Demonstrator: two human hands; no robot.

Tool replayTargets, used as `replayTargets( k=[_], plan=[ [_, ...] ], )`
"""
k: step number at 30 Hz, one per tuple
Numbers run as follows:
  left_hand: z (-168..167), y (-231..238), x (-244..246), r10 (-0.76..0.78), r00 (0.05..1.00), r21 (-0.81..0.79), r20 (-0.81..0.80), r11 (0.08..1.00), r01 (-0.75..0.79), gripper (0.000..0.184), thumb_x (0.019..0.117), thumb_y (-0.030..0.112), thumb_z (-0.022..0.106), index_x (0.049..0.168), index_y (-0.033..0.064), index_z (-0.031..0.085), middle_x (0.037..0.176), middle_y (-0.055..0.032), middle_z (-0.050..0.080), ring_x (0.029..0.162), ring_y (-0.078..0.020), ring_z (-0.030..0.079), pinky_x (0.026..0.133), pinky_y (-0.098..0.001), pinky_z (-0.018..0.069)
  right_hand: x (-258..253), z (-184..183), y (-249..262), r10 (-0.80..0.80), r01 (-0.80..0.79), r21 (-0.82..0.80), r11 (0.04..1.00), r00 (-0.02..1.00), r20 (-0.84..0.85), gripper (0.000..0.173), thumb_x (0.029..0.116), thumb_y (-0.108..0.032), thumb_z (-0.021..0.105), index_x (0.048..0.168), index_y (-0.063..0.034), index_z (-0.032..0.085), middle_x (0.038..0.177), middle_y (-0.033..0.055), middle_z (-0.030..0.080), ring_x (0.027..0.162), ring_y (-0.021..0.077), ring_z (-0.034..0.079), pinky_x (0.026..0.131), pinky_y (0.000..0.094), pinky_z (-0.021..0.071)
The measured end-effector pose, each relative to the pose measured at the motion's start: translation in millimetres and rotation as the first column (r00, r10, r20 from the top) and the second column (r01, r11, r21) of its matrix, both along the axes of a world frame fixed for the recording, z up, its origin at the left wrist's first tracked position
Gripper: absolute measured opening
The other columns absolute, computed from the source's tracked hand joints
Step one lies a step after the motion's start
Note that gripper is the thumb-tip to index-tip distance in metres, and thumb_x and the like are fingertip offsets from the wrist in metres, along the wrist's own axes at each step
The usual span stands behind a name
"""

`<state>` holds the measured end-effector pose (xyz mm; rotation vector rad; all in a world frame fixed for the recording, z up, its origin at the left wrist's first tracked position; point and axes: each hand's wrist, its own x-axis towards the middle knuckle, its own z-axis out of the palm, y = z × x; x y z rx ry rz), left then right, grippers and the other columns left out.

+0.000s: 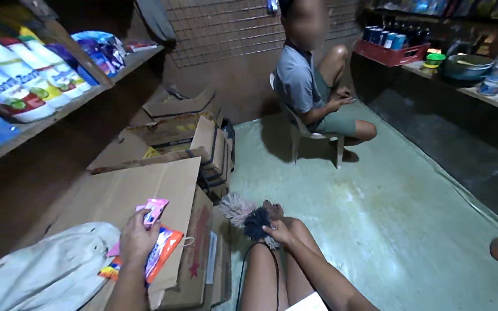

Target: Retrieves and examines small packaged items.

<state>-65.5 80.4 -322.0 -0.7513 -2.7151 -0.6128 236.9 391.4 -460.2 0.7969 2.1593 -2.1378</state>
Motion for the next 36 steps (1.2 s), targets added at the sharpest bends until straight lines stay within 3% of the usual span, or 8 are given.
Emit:
replayTargets(
  k=[13,18,23,26,32,36],
  plan=[
    [3,4,4,-0.095,0.995,0.021,0.043,0.995,0.094,0.050,0.0991,0.025,0.065,0.143,0.0032,0.052,0.143,-0.0263,0.054,0.133,-0.0463,0.051,0.111,-0.0635,0.0393,0,3,-1,0.015,-0.016,0.036,0.999,1.000,0.021,0.036,0.1030,-0.027,0.063,0.115,0.0063,0.069,0.109,0.0217,0.070,0.100,0.0250,0.066,0.094,0.0445,0.0519],
    [7,6,4,-0.104,0.995,-0.058,0.008,0.993,0.104,0.052,0.1016,0.035,0.060,0.142,0.0040,0.052,0.143,-0.0226,0.055,0.134,-0.0433,0.051,0.114,-0.0640,0.0326,-2,2,-1,0.009,-0.010,0.050,0.999,1.000,0.019,0.033,0.1027,-0.025,0.064,0.109,0.0068,0.069,0.104,0.0208,0.070,0.095,0.0240,0.066,0.092,0.0443,0.0526],
    [6,8,3,-0.076,0.997,-0.122,-0.014,0.990,0.074,0.045,0.1031,0.030,0.058,0.144,0.0114,0.053,0.150,-0.0150,0.052,0.141,-0.0378,0.046,0.116,-0.0675,0.0262,-1,-2,-2,0.014,-0.015,0.061,0.998,1.000,0.005,0.032,0.1029,-0.025,0.063,0.108,0.0066,0.070,0.101,0.0193,0.070,0.093,0.0214,0.066,0.090,0.0418,0.0535],
    [5,12,4,-0.056,0.998,-0.107,-0.038,0.993,0.052,0.044,0.1010,0.023,0.060,0.144,0.0148,0.055,0.151,-0.0111,0.052,0.146,-0.0415,0.038,0.115,-0.0773,0.0123,-1,-3,-3,0.004,-0.004,0.050,0.999,1.000,-0.013,0.030,0.1033,-0.022,0.063,0.107,0.0072,0.070,0.101,0.0190,0.070,0.093,0.0199,0.066,0.090,0.0401,0.0534],
    [18,27,10,-0.011,0.998,-0.094,0.059,0.995,0.017,0.046,0.0953,0.006,0.065,0.141,0.0123,0.059,0.149,-0.0139,0.055,0.148,-0.0452,0.033,0.113,-0.0818,0.0026,2,-8,-4,-0.022,0.023,0.053,0.998,1.000,-0.021,0.030,0.1024,-0.021,0.064,0.110,0.0068,0.070,0.102,0.0190,0.072,0.094,0.0204,0.068,0.091,0.0411,0.0547],
    [23,37,14,-0.002,0.998,-0.062,0.067,0.998,0.006,0.046,0.0945,0.005,0.067,0.140,0.0111,0.059,0.144,-0.0182,0.057,0.142,-0.0442,0.042,0.112,-0.0824,0.0045,4,-9,-4,-0.033,0.035,0.046,0.998,0.998,-0.059,0.026,0.1024,-0.019,0.063,0.104,0.0062,0.070,0.095,0.0155,0.071,0.087,0.0157,0.066,0.085,0.0365,0.0550]
  ],
)
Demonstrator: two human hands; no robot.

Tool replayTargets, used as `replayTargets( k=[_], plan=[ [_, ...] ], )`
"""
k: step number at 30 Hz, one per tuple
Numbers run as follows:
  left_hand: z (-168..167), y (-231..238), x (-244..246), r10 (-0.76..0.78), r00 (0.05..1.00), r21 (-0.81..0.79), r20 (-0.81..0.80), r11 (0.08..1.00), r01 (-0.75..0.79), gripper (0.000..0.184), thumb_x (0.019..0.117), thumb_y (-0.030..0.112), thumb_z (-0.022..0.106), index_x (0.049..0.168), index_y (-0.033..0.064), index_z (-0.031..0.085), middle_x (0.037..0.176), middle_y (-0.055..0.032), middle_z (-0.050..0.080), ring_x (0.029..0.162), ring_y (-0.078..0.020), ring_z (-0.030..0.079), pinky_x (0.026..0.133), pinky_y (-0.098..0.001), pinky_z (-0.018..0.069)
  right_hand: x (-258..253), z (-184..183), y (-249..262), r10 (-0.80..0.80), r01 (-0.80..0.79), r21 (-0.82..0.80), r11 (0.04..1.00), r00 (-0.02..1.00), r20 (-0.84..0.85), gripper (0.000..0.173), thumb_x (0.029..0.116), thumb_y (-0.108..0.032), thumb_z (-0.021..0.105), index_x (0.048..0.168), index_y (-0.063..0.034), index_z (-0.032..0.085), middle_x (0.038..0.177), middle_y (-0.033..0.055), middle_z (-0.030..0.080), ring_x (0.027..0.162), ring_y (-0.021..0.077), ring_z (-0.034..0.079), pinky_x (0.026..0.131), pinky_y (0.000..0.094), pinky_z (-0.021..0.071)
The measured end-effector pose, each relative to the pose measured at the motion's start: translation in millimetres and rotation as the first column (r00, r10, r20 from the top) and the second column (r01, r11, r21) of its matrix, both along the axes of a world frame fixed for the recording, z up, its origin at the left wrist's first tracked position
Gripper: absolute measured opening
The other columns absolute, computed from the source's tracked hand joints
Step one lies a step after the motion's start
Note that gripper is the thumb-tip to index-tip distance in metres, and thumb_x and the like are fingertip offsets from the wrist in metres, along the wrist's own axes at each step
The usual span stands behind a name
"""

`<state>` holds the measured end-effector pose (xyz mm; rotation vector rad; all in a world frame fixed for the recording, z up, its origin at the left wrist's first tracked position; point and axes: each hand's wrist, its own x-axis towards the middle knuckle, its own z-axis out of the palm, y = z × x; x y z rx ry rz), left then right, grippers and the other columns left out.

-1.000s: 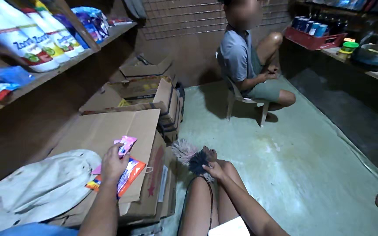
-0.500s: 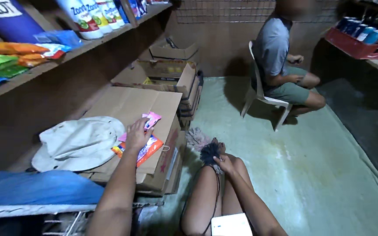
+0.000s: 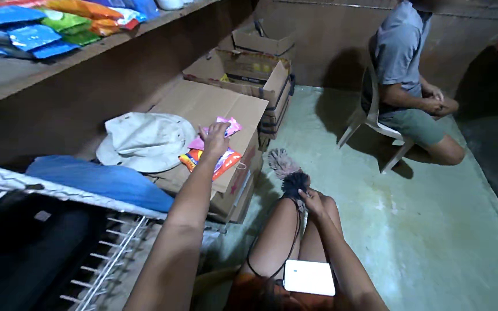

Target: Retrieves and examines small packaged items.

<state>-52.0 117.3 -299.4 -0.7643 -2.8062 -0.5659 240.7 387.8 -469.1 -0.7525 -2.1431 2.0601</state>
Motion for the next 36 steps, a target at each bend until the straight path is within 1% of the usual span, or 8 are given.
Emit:
replayTargets(
  k=[6,9,12,16,19,25,29,36],
  plan=[
    [30,34,38,0.037,0.974,0.468,0.223,0.873,-0.141,0.057,0.1014,0.014,0.057,0.155,0.0058,0.038,0.151,-0.0233,0.047,0.138,-0.0370,0.047,0.115,-0.0579,0.0360,-1,-6,5,-0.004,0.003,-0.021,1.000,1.000,-0.014,0.028,0.1034,-0.021,0.062,0.110,0.0047,0.071,0.102,0.0153,0.073,0.093,0.0156,0.069,0.090,0.0371,0.0559],
    [42,61,80,-0.268,0.833,0.839,0.484,0.411,-0.356,0.047,0.1047,0.019,0.036,0.150,0.0112,0.041,0.125,-0.0117,0.063,0.092,-0.0195,0.066,0.078,-0.0382,0.0574,-5,-11,5,-0.056,0.048,-0.124,0.991,0.996,-0.064,0.027,0.1048,-0.019,0.059,0.109,0.0053,0.069,0.096,0.0137,0.072,0.085,0.0140,0.068,0.083,0.0347,0.0578],
    [24,80,127,-0.560,0.634,0.809,0.534,0.121,-0.575,0.045,0.1080,0.039,0.027,0.130,0.0102,0.054,0.100,-0.0102,0.070,0.078,-0.0205,0.067,0.071,-0.0372,0.0574,-1,7,6,-0.152,0.121,-0.378,0.918,0.987,-0.053,0.029,0.1099,-0.021,0.046,0.117,0.0022,0.061,0.089,0.0084,0.069,0.078,0.0120,0.067,0.074,0.0325,0.0589],
    [-36,99,175,-0.590,0.446,0.641,0.673,0.165,-0.750,0.054,0.1106,0.049,0.021,0.136,0.0138,0.052,0.100,-0.0087,0.068,0.077,-0.0181,0.065,0.070,-0.0332,0.0552,22,37,10,-0.182,0.127,-0.545,0.829,0.982,-0.047,0.022,0.1113,-0.017,0.035,0.108,-0.0076,0.055,0.074,0.0000,0.067,0.063,0.0078,0.065,0.059,0.0266,0.0582],
    [-64,108,202,-0.518,0.333,0.464,0.788,0.144,-0.874,0.049,0.1124,0.042,0.022,0.132,0.0086,0.053,0.108,-0.0111,0.065,0.092,-0.0219,0.063,0.082,-0.0393,0.0545,39,38,11,0.035,-0.066,-0.258,0.964,0.992,-0.124,0.013,0.0954,0.001,0.052,0.090,-0.0027,0.063,0.070,-0.0028,0.066,0.061,0.0027,0.061,0.062,0.0236,0.0549],
    [-90,90,238,-0.633,0.306,0.578,0.711,0.277,-0.768,0.043,0.1127,0.034,0.028,0.129,0.0048,0.056,0.096,-0.0079,0.068,0.072,-0.0143,0.063,0.065,-0.0279,0.0537,41,66,6,-0.211,0.132,0.379,0.916,0.961,0.176,0.048,0.1067,-0.039,0.051,0.130,0.0002,0.065,0.114,0.0245,0.070,0.105,0.0371,0.069,0.096,0.0601,0.0519],
    [-101,76,266,-0.725,0.208,0.565,0.656,0.289,-0.773,0.030,0.1091,0.018,0.040,0.133,0.0060,0.054,0.098,-0.0039,0.066,0.081,-0.0111,0.065,0.075,-0.0261,0.0557,53,75,27,-0.305,0.310,0.158,0.937,0.951,-0.055,0.031,0.1050,-0.017,0.057,0.119,0.0088,0.066,0.102,0.0173,0.071,0.086,0.0158,0.068,0.084,0.0361,0.0575],
    [-113,72,278,-0.694,0.067,0.422,0.717,0.355,-0.834,0.022,0.1072,0.007,0.033,0.114,0.0109,0.054,0.091,-0.0021,0.067,0.081,-0.0129,0.067,0.076,-0.0303,0.0568,138,98,55,0.193,-0.177,0.122,0.977,0.972,-0.135,0.015,0.0942,-0.008,0.058,0.097,-0.0018,0.072,0.079,-0.0079,0.072,0.063,-0.0055,0.061,0.062,0.0164,0.0539]
  ],
)
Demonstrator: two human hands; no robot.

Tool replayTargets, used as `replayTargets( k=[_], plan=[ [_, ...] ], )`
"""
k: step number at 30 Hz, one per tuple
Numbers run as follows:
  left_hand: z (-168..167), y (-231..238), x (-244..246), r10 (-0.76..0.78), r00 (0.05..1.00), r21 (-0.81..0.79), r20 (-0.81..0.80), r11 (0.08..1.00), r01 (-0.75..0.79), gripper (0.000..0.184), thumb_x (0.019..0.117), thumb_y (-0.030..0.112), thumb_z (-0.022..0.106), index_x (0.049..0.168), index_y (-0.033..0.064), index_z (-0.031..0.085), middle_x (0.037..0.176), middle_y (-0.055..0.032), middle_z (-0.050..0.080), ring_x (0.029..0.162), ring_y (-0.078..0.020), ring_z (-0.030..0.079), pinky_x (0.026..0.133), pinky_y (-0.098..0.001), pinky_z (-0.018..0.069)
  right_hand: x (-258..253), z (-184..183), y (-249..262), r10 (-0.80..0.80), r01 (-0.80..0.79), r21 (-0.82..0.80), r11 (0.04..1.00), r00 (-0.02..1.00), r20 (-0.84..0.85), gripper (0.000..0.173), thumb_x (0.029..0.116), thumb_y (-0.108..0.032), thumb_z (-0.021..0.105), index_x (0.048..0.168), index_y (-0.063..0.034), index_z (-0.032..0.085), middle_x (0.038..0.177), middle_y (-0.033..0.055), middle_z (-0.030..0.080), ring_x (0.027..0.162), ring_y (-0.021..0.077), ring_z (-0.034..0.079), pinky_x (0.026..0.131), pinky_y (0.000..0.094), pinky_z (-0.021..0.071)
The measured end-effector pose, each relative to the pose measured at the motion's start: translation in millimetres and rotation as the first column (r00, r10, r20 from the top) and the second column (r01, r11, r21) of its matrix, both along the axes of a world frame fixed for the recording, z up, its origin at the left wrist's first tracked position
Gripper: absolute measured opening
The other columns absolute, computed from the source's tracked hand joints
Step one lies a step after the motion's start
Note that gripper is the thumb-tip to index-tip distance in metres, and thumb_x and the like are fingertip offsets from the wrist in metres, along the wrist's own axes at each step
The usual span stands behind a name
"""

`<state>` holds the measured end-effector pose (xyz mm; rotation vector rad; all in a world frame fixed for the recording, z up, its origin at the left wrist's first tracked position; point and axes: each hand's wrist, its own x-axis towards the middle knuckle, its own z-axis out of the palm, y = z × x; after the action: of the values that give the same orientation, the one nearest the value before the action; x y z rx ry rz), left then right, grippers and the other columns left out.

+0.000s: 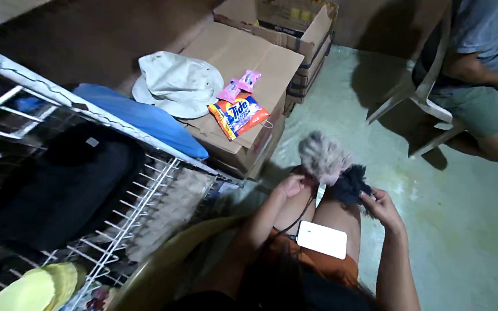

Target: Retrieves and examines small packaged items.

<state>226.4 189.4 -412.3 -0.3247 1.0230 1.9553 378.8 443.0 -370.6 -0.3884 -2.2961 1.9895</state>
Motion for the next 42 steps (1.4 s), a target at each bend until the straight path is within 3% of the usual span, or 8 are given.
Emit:
replayTargets(
  k=[7,12,18,23,28,33,38,42],
  plan=[
    [-20,8,-10,-0.347,0.909,0.178,-0.231,0.904,0.390,0.064,0.0977,0.003,0.039,0.159,0.0102,0.022,0.140,-0.0134,0.056,0.118,-0.0219,0.062,0.103,-0.0399,0.0514,13,0,10,-0.489,0.285,0.636,0.717,0.856,0.167,0.034,0.1034,-0.024,0.058,0.118,0.0035,0.071,0.098,0.0283,0.073,0.087,0.0432,0.072,0.082,0.0662,0.0530],
    [-19,1,-11,-0.210,0.970,0.260,-0.122,0.937,0.235,0.056,0.1107,0.048,0.020,0.122,0.0082,0.057,0.104,-0.0093,0.070,0.096,-0.0190,0.068,0.086,-0.0365,0.0571,22,-1,9,-0.103,0.101,0.150,0.984,0.995,0.009,0.019,0.0947,-0.014,0.058,0.097,0.0011,0.071,0.071,-0.0060,0.068,0.055,-0.0036,0.058,0.054,0.0191,0.0539],
    [-26,9,-23,-0.269,0.962,0.212,-0.046,0.939,0.272,0.059,0.1103,0.046,0.012,0.130,0.0118,0.056,0.103,-0.0084,0.068,0.083,-0.0173,0.066,0.071,-0.0304,0.0553,17,-18,4,-0.419,0.275,0.588,0.761,0.900,0.121,0.032,0.1021,-0.022,0.060,0.114,0.0049,0.073,0.091,0.0264,0.073,0.079,0.0404,0.072,0.078,0.0646,0.0544],
    [0,6,-14,-0.043,0.982,-0.052,0.182,0.997,0.054,0.051,0.1107,0.044,0.018,0.106,0.0127,0.057,0.085,-0.0051,0.064,0.074,-0.0156,0.063,0.066,-0.0317,0.0545,33,-27,-4,-0.121,0.115,0.342,0.933,0.993,-0.005,0.025,0.0942,-0.017,0.062,0.100,0.0040,0.074,0.082,0.0055,0.073,0.065,0.0048,0.067,0.065,0.0300,0.0603],
    [-31,10,-28,-0.317,0.948,0.202,0.006,0.929,0.310,0.054,0.1109,0.043,0.018,0.125,0.0103,0.059,0.103,-0.0087,0.068,0.083,-0.0168,0.066,0.071,-0.0295,0.0557,25,-21,1,-0.458,0.199,0.719,0.666,0.869,0.184,0.031,0.1031,-0.023,0.057,0.114,0.0013,0.074,0.097,0.0282,0.073,0.090,0.0492,0.070,0.081,0.0722,0.0499],
    [5,6,-14,-0.121,0.983,0.008,0.140,0.993,0.121,0.047,0.1119,0.038,0.019,0.109,0.0104,0.058,0.089,-0.0060,0.067,0.077,-0.0148,0.065,0.071,-0.0299,0.0560,31,-23,-3,-0.154,0.154,0.329,0.932,0.988,-0.027,0.027,0.0961,-0.018,0.060,0.100,0.0063,0.073,0.081,0.0083,0.073,0.060,0.0065,0.066,0.059,0.0301,0.0601],
    [-25,8,-27,-0.297,0.954,0.148,0.044,0.946,0.288,0.053,0.1109,0.043,0.020,0.123,0.0099,0.058,0.101,-0.0090,0.068,0.084,-0.0173,0.067,0.072,-0.0299,0.0559,23,-21,-8,-0.403,0.175,0.649,0.740,0.888,0.220,0.033,0.1030,-0.027,0.059,0.109,0.0014,0.074,0.090,0.0262,0.073,0.084,0.0468,0.071,0.078,0.0704,0.0510],
    [-22,9,-27,-0.290,0.956,0.143,0.032,0.948,0.283,0.051,0.1114,0.042,0.020,0.120,0.0114,0.060,0.098,-0.0070,0.068,0.080,-0.0155,0.066,0.069,-0.0283,0.0555,25,-21,-13,-0.364,0.337,0.382,0.860,0.932,-0.003,0.027,0.0997,-0.018,0.062,0.100,0.0065,0.073,0.082,0.0111,0.073,0.063,0.0117,0.067,0.063,0.0347,0.0599]
  ],
)
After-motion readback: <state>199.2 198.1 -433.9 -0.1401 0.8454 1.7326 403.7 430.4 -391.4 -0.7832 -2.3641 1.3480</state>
